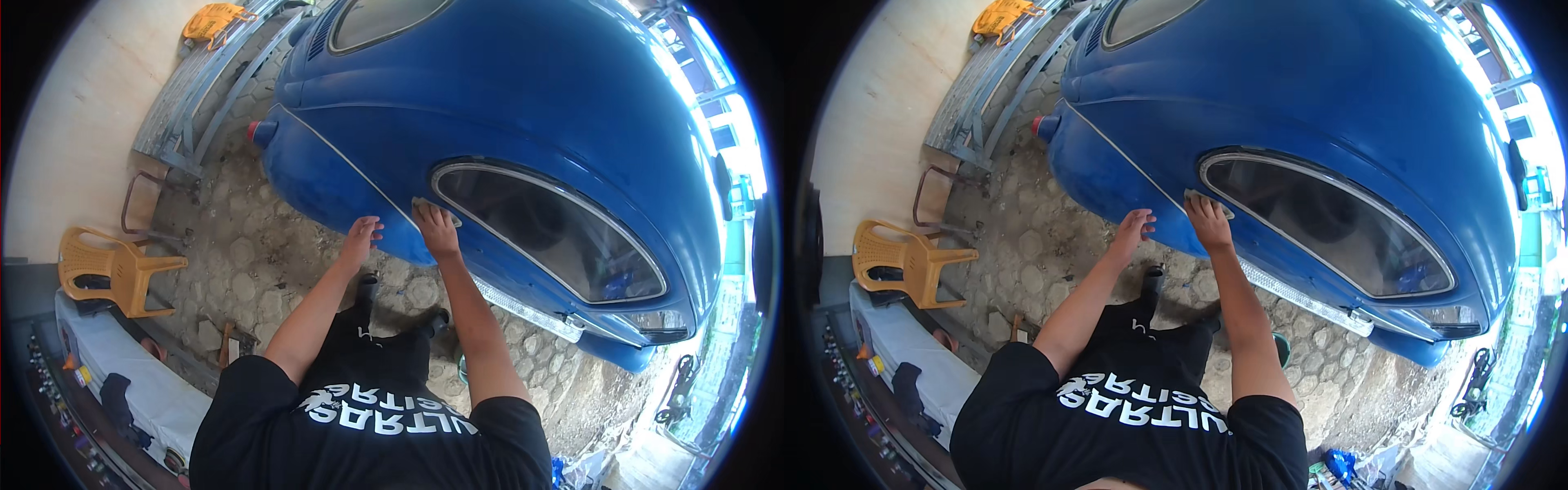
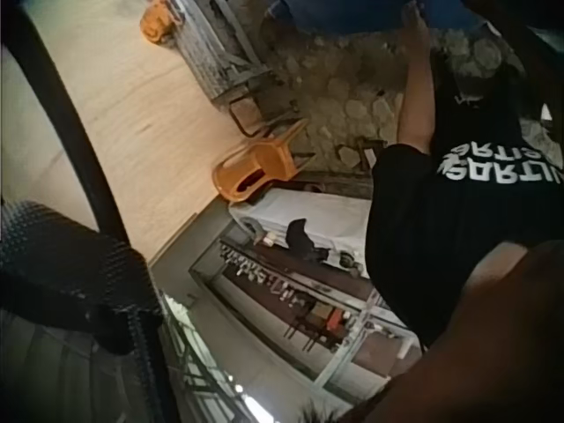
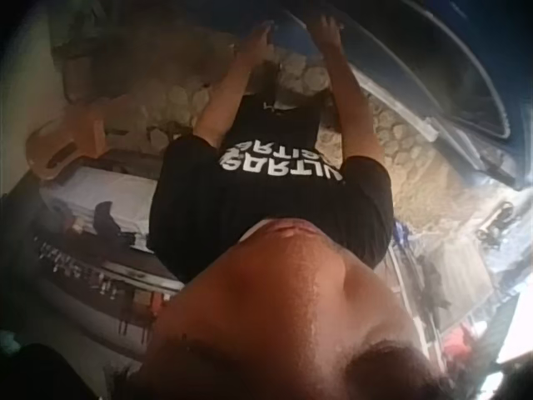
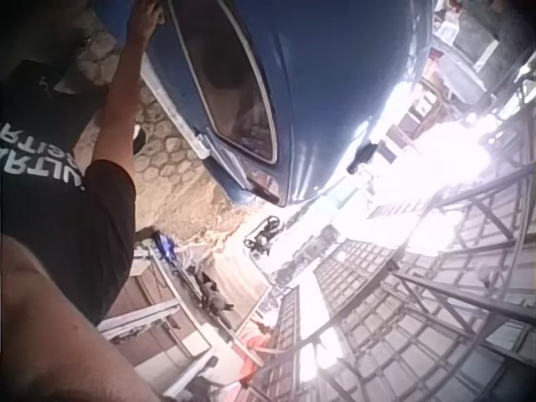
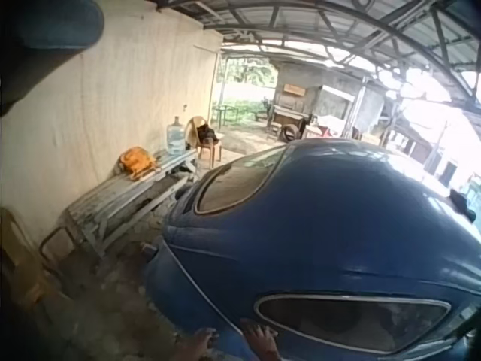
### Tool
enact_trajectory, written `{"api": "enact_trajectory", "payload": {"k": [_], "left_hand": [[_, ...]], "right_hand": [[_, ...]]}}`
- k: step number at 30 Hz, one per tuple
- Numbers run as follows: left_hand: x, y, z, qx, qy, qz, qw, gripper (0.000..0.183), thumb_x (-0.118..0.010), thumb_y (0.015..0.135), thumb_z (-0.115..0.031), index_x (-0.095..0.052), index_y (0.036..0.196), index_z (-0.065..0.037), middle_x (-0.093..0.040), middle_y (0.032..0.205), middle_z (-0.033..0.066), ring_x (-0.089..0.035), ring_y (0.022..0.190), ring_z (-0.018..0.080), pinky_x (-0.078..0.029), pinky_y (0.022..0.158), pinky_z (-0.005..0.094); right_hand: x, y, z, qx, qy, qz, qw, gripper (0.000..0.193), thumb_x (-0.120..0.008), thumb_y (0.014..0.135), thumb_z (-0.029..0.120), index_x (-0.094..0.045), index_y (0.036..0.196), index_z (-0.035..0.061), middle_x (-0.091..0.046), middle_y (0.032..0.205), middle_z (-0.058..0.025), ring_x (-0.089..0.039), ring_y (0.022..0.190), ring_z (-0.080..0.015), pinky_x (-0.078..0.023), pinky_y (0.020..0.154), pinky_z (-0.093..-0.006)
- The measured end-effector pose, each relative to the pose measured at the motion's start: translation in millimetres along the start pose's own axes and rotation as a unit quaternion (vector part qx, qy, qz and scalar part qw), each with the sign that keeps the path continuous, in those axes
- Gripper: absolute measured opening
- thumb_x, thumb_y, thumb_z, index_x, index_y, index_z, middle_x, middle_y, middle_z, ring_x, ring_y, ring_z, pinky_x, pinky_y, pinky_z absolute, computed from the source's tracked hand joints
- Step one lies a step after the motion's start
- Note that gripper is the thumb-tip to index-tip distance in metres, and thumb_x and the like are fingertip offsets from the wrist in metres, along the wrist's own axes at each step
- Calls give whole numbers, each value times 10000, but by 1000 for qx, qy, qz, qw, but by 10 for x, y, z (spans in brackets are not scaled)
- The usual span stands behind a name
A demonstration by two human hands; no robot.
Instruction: The person is wet sanding the blue exterior of a vintage car using sandpaper and a bucket of water.
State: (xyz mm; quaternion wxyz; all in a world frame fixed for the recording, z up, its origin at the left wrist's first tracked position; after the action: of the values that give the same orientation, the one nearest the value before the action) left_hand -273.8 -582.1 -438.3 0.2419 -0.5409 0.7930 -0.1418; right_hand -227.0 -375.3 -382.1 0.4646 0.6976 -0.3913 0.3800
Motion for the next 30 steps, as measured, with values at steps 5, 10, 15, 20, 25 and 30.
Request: {"api": "enact_trajectory", "payload": {"k": [5, 10, 15, 20, 25, 30], "left_hand": [[161, -145, 25, 0, -23, -14, 1000, 337, -522, 1091, -359, -595, 1313, -116, -672, 1209, 26, -629, 988, 134, -485, 824, 313], [338, -258, 149, 13, -59, -38, 997, 353, -512, 1102, -395, -595, 1315, -125, -662, 1219, 13, -618, 1006, 127, -485, 825, 314], [398, -394, 349, 28, -60, -59, 996, 344, -499, 1107, -395, -597, 1309, -134, -653, 1213, 10, -609, 1030, 127, -489, 830, 316], [560, -516, 481, 52, -64, -102, 991, 345, -482, 1111, -397, -595, 1303, -134, -655, 1202, 9, -606, 1033, 136, -492, 843, 322], [450, -484, 418, 41, -76, -98, 991, 320, -486, 1109, -384, -600, 1283, -141, -664, 1173, -2, -608, 1011, 135, -491, 844, 325], [410, -457, 434, 34, -71, -91, 993, 301, -490, 1111, -363, -610, 1274, -140, -668, 1154, -11, -613, 991, 120, -492, 831, 319]], "right_hand": [[-197, -183, 181, 29, -25, 66, 997, 283, -642, 889, 199, -674, 1162, 130, -568, 1258, -34, -527, 1170, -232, -467, 1002, -406], [-385, -98, 434, 105, -23, 191, 976, 131, -653, 849, 192, -722, 948, 143, -595, 1098, -32, -555, 1062, -232, -465, 930, -379], [-475, 412, 608, 93, -18, 161, 982, 121, -637, 852, 181, -700, 940, 128, -582, 1036, -20, -559, 1013, -215, -472, 863, -378], [-327, 651, 789, 118, -55, -41, 991, 117, -628, 866, 194, -678, 945, 124, -564, 966, -13, -559, 928, -205, -460, 795, -369], [-712, 27, 635, 24, -131, 86, 987, 258, -635, 871, 217, -662, 1105, 110, -564, 963, 2, -564, 940, -166, -472, 739, -356], [-763, -487, 420, 58, -139, 213, 965, 268, -672, 842, 203, -672, 1081, 83, -556, 963, -3, -574, 894, -172, -474, 667, -363]]}}
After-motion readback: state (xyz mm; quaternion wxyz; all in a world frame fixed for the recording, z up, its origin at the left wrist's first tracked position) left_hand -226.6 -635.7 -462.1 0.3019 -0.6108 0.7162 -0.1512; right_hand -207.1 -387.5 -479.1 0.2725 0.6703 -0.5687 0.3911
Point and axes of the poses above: each hand's wrist, its own y-axis towards the middle knuckle, its own x-axis out of the back of the hand, z = x × y, the point moved 4 cm from there along y, towards the middle knuckle
